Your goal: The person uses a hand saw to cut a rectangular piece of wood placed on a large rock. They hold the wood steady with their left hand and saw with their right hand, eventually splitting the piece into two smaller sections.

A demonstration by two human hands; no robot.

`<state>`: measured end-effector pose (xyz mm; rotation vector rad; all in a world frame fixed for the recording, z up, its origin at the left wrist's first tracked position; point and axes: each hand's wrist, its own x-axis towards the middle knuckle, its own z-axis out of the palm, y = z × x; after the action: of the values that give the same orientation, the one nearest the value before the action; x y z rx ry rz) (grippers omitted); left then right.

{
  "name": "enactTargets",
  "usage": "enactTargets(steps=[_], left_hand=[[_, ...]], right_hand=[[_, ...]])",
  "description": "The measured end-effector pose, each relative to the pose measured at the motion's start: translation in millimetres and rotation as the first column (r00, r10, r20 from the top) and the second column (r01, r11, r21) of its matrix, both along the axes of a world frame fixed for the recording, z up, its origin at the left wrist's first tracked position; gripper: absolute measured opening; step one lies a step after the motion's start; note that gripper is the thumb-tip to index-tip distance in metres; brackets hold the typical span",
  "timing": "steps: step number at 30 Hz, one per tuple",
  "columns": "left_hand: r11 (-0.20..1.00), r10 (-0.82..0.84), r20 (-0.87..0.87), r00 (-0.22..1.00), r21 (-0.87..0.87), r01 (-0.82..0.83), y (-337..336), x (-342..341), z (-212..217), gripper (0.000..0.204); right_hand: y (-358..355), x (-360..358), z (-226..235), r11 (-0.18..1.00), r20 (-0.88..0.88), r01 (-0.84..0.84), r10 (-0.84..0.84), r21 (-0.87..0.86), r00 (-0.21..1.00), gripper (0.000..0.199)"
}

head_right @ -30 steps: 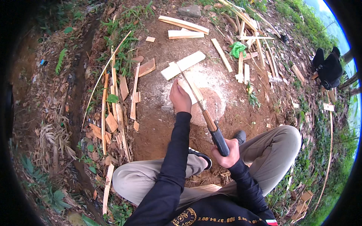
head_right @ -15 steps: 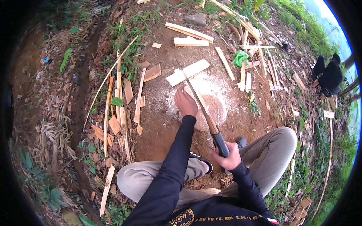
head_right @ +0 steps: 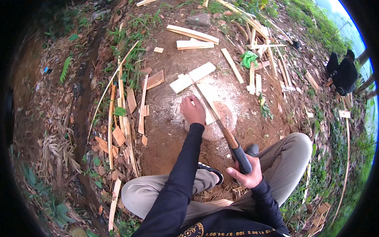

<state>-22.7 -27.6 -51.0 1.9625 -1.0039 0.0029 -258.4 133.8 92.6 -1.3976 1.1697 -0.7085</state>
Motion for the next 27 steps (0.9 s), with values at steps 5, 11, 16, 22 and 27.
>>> enactTargets(steps=[5, 11, 16, 22, 27], left_hand=[[0.989, 0.09, -0.076, 0.993, 0.121, -0.08, -1, -4, 7, 0.025], [0.987, 0.129, 0.032, 0.991, 0.092, -0.132, 0, 0, -1, 0.029], [0.999, 0.03, 0.15, 0.988, -0.047, -0.023, 2, 0, -4, 0.027], [0.998, 0.055, 0.097, 0.994, 0.038, -0.058, 2, 0, 2, 0.026], [0.995, 0.097, 0.003, 0.995, 0.011, -0.097, -3, -18, 5, 0.022]], right_hand=[[5, 6, -14, 0.993, -0.058, 0.114, -0.113, 0.016, 0.992, 0.033], [-5, 26, 8, 0.993, -0.156, -0.002, -0.016, -0.115, 0.988, 0.035], [22, 8, 32, 0.994, -0.226, -0.031, 0.006, -0.107, 0.974, 0.03], [-14, 34, 11, 0.994, -0.133, 0.059, -0.071, -0.09, 0.989, 0.024], [-7, 35, 7, 0.992, -0.094, 0.123, -0.126, -0.038, 0.988, 0.027]])
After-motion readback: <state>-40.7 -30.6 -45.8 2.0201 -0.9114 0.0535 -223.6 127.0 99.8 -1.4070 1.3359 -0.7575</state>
